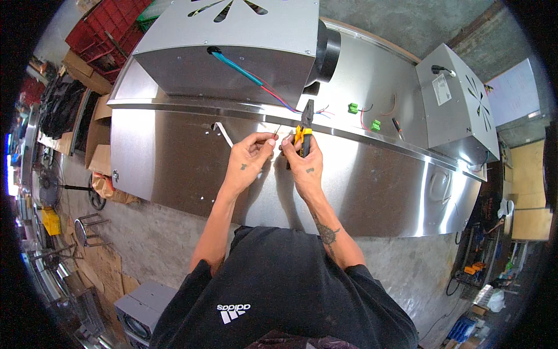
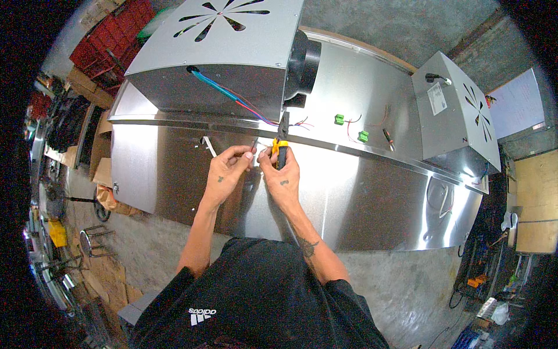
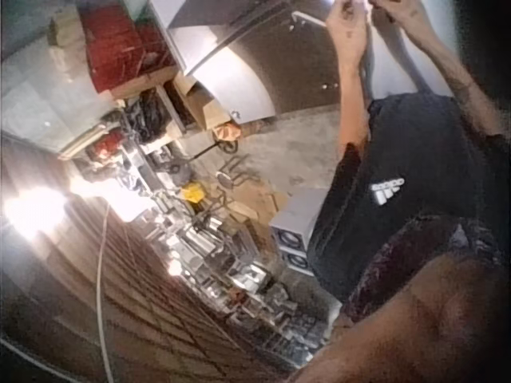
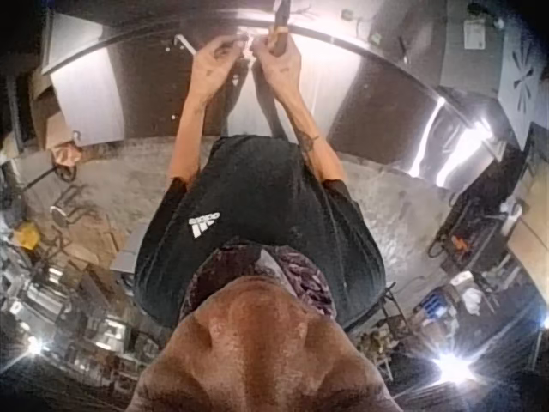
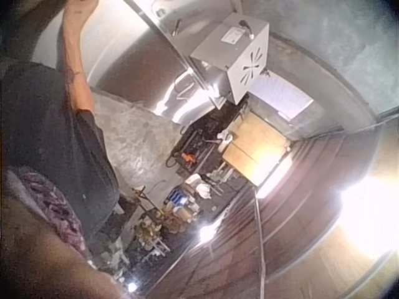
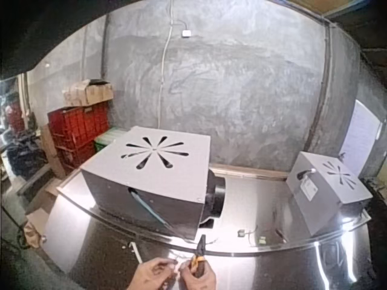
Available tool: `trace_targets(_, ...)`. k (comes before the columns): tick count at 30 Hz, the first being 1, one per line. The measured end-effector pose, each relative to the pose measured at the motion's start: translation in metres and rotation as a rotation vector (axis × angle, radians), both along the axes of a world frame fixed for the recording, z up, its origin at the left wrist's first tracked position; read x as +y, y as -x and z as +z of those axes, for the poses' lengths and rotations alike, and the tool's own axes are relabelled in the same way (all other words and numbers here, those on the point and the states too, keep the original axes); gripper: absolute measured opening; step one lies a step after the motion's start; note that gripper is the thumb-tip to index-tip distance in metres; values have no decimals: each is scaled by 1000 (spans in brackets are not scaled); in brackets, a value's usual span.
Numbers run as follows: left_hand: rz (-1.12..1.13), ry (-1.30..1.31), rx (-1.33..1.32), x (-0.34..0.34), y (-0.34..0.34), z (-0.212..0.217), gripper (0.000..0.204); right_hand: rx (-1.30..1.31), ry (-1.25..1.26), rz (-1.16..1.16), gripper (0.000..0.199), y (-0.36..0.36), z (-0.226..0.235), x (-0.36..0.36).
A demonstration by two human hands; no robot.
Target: The person strips insulation from several colored wires using yellow-handled wire strippers and then inserts the exposed ends into green terminal blocks mounted on a stainless steel workbench. The person handles the wires and tools directly without visible secondary actions.
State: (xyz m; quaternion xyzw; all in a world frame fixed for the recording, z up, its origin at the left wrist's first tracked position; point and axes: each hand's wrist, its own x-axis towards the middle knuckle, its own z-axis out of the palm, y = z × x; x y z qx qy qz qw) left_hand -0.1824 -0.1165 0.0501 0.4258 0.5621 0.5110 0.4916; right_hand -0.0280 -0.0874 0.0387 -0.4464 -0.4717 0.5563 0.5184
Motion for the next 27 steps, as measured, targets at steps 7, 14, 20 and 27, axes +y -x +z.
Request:
trace_targets(7,-55,-81,93,-1,0,0,23,50,70,30,25,-4,-3,-7)
trace_targets(14,-93,-15,244,-3,5,5,27,88,82,53,23,-9,0,-8)
trace_targets(20,101,-160,13,-5,-5,8,25,108,88,28,25,-11,2,-11)
trace_targets(27,41,-114,9,-15,-2,2,24,92,33,-35,18,-9,14,-19)
